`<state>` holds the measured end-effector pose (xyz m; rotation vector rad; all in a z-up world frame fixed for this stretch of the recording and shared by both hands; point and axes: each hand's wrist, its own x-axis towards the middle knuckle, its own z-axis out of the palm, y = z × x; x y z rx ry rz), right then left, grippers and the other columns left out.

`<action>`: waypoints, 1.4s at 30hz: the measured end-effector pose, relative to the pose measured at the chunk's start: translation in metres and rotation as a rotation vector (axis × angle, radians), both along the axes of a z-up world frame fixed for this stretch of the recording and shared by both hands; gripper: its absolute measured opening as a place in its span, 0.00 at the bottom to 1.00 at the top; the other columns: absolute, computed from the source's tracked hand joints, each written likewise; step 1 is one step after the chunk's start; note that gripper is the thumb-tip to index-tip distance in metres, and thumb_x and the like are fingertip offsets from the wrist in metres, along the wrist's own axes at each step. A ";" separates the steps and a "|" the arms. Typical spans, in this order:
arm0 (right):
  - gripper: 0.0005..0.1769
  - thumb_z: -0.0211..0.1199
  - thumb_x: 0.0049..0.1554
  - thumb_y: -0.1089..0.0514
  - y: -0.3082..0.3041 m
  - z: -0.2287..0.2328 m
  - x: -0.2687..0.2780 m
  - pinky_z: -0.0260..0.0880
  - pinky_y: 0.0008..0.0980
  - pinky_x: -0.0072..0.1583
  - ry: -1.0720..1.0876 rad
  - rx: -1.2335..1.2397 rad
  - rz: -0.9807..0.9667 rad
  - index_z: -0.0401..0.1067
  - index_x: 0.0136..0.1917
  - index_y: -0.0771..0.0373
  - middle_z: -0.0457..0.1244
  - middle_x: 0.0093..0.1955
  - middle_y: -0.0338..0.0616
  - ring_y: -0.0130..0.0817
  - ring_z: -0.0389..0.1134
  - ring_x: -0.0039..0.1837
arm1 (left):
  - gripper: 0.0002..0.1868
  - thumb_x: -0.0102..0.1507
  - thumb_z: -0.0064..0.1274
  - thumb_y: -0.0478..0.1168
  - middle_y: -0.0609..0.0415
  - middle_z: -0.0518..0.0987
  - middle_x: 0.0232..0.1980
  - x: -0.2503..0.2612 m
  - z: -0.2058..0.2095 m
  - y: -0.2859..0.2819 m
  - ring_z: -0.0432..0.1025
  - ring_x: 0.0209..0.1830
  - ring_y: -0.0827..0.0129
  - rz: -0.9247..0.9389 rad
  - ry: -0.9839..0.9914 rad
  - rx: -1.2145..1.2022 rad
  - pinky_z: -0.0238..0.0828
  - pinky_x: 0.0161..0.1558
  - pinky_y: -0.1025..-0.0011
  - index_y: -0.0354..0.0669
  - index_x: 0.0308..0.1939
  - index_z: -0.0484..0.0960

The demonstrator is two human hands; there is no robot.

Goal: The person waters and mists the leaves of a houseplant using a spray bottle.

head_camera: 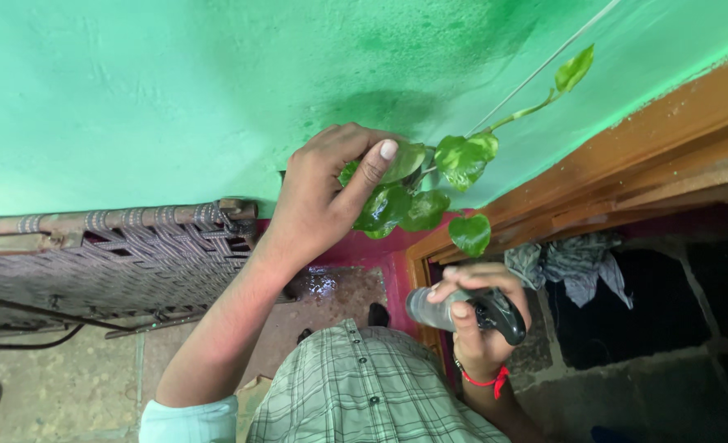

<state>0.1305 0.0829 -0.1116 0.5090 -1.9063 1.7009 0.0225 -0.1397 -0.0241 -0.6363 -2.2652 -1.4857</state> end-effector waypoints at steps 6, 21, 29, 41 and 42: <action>0.18 0.64 0.65 0.48 -0.010 -0.003 0.003 0.73 0.35 0.59 -0.003 0.044 -0.131 0.66 0.55 0.64 0.70 0.42 0.46 0.35 0.72 0.52 | 0.33 0.67 0.55 0.59 0.44 0.79 0.59 0.004 -0.002 -0.016 0.72 0.60 0.52 -0.112 0.228 -0.153 0.66 0.64 0.59 0.38 0.66 0.74; 0.17 0.66 0.61 0.58 -0.017 -0.028 0.039 0.73 0.38 0.60 -0.158 -0.054 -0.096 0.66 0.57 0.68 0.68 0.54 0.57 0.37 0.73 0.50 | 0.20 0.68 0.59 0.37 0.51 0.82 0.48 0.010 -0.053 -0.020 0.78 0.50 0.59 0.022 0.491 -0.249 0.76 0.54 0.62 0.38 0.64 0.79; 0.14 0.67 0.64 0.58 -0.012 -0.027 0.019 0.77 0.36 0.57 -0.177 -0.176 0.072 0.67 0.56 0.67 0.66 0.54 0.54 0.34 0.74 0.48 | 0.19 0.75 0.47 0.46 0.49 0.72 0.25 0.025 -0.086 0.002 0.62 0.26 0.73 0.055 -0.302 0.246 0.60 0.30 0.67 0.33 0.43 0.84; 0.14 0.67 0.63 0.57 0.020 -0.027 -0.014 0.73 0.36 0.59 -0.024 0.156 0.192 0.66 0.52 0.68 0.69 0.46 0.48 0.38 0.72 0.52 | 0.25 0.78 0.37 0.48 0.53 0.84 0.42 0.044 -0.092 0.014 0.71 0.43 0.78 -0.001 -0.380 0.513 0.70 0.49 0.75 0.28 0.53 0.83; 0.11 0.66 0.63 0.58 0.023 -0.031 -0.014 0.75 0.34 0.57 -0.061 0.134 0.182 0.67 0.51 0.66 0.69 0.46 0.49 0.36 0.73 0.50 | 0.25 0.78 0.36 0.48 0.53 0.84 0.43 0.046 -0.091 0.015 0.72 0.43 0.79 0.001 -0.381 0.523 0.71 0.49 0.75 0.29 0.53 0.83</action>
